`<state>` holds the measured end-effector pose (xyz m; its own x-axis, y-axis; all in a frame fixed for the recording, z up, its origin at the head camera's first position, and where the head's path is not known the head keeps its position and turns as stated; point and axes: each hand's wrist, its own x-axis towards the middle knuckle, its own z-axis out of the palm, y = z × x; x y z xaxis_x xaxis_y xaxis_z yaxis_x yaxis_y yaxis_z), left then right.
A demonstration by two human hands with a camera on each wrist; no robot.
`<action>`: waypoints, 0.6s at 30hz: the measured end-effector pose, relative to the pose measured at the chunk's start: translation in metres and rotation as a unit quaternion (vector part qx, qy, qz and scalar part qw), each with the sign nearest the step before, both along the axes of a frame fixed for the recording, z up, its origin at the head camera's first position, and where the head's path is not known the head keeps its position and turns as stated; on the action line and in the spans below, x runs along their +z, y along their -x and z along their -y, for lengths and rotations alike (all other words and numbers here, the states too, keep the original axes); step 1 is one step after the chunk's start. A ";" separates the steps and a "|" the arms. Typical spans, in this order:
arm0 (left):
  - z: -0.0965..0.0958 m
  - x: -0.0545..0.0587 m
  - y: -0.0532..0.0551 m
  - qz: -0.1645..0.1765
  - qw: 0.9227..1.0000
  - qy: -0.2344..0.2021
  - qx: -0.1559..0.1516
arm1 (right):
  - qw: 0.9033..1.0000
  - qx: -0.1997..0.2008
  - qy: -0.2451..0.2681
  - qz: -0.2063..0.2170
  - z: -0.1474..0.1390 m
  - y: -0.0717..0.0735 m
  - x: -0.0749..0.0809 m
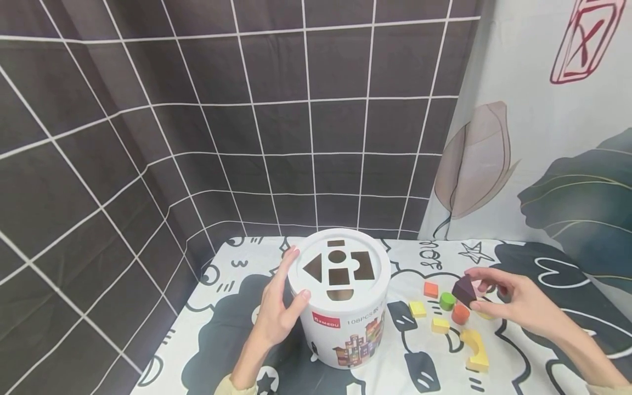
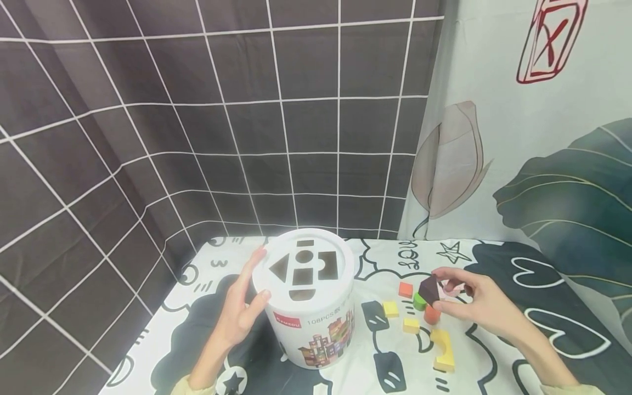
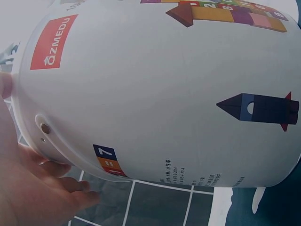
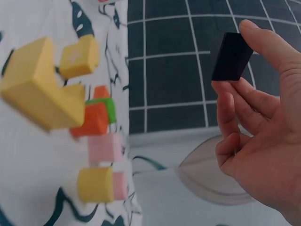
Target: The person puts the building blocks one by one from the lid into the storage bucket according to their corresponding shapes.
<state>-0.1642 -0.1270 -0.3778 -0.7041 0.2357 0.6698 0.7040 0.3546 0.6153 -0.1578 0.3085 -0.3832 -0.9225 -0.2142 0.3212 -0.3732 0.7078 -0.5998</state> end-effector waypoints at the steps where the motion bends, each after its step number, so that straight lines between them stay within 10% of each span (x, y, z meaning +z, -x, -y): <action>1: 0.000 0.000 0.000 0.002 1.000 0.000 0.000 | 1.000 0.003 0.003 -0.004 0.003 0.001 0.002; 18: 0.000 -0.001 0.000 -0.006 1.000 0.001 0.003 | 0.997 0.047 -0.020 -0.049 0.043 0.015 0.037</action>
